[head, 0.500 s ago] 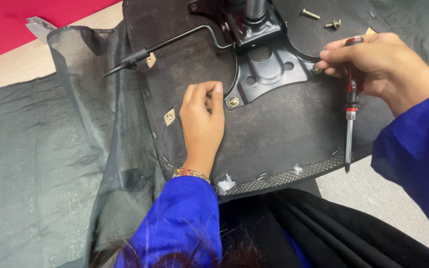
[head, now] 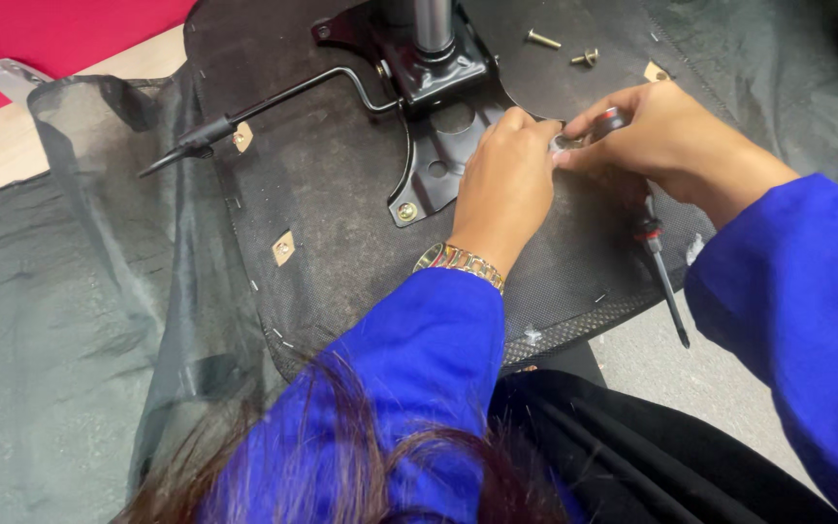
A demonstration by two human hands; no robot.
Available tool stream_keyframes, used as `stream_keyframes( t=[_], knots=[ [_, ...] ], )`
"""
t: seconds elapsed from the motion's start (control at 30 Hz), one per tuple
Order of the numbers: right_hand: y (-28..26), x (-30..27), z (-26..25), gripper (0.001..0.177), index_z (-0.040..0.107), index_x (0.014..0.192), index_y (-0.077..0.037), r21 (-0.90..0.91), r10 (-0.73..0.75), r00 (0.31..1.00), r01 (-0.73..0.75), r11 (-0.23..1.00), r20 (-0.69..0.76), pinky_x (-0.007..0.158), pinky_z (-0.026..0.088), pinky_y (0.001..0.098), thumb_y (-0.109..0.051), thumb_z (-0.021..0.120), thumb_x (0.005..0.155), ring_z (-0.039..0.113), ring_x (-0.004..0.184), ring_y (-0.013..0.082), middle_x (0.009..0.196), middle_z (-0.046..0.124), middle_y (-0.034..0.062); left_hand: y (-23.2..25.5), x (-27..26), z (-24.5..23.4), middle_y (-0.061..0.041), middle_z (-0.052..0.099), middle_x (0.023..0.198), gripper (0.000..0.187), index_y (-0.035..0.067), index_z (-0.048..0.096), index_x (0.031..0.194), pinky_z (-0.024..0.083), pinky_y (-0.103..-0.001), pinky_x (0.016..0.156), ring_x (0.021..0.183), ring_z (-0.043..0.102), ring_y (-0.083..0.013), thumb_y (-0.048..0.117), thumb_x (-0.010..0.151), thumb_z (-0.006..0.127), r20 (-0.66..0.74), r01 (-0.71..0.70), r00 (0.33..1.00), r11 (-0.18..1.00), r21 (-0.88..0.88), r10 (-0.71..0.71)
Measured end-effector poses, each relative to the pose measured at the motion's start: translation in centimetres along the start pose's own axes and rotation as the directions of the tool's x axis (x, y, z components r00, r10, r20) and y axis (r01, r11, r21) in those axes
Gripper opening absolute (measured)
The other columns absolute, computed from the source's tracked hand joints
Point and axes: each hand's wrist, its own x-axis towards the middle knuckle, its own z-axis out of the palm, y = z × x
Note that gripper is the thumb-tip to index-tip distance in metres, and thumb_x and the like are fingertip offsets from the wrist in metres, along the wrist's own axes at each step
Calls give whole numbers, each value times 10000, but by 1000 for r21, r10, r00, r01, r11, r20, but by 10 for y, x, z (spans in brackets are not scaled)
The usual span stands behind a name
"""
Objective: The person uses a screwdriver to fasten screws into a metal bracket attached to the underside of a chair seat. They insert screws and tighten them to secure the bracket to the seat base.
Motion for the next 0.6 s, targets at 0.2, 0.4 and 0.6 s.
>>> stream_keyframes(
  t=[0.2, 0.4, 0.6],
  knots=[
    [-6, -8, 0, 213, 796, 985, -71, -310, -20, 993, -16, 951, -114, 441, 452, 315, -173, 866, 813, 614, 534, 148, 677, 683, 80, -10, 3, 15, -96, 671, 1051, 230, 117, 779, 1005, 545, -428, 881, 1025, 680, -305, -1, 833, 682, -24, -15, 1000, 999, -50, 14],
    [8, 7, -13, 161, 760, 1017, -48, 192, 69, 998, -67, 979, -1, 479, 460, 291, -129, 785, 880, 604, 589, 128, 773, 694, 79, -9, -12, -2, -104, 666, 1084, 180, 74, 737, 1052, 554, -408, 903, 1031, 686, -294, 2, 931, 625, -137, 43, 987, 969, -243, -78],
    [25, 26, -21, 150, 690, 1052, -34, 484, 138, 976, -203, 851, 167, 548, 488, 295, -150, 701, 957, 566, 629, 113, 921, 696, 71, 28, -52, 11, -79, 613, 1151, 247, 65, 684, 1141, 488, -416, 1033, 1151, 598, -280, 6, 910, 623, -188, -78, 981, 988, -131, 52]
  ],
)
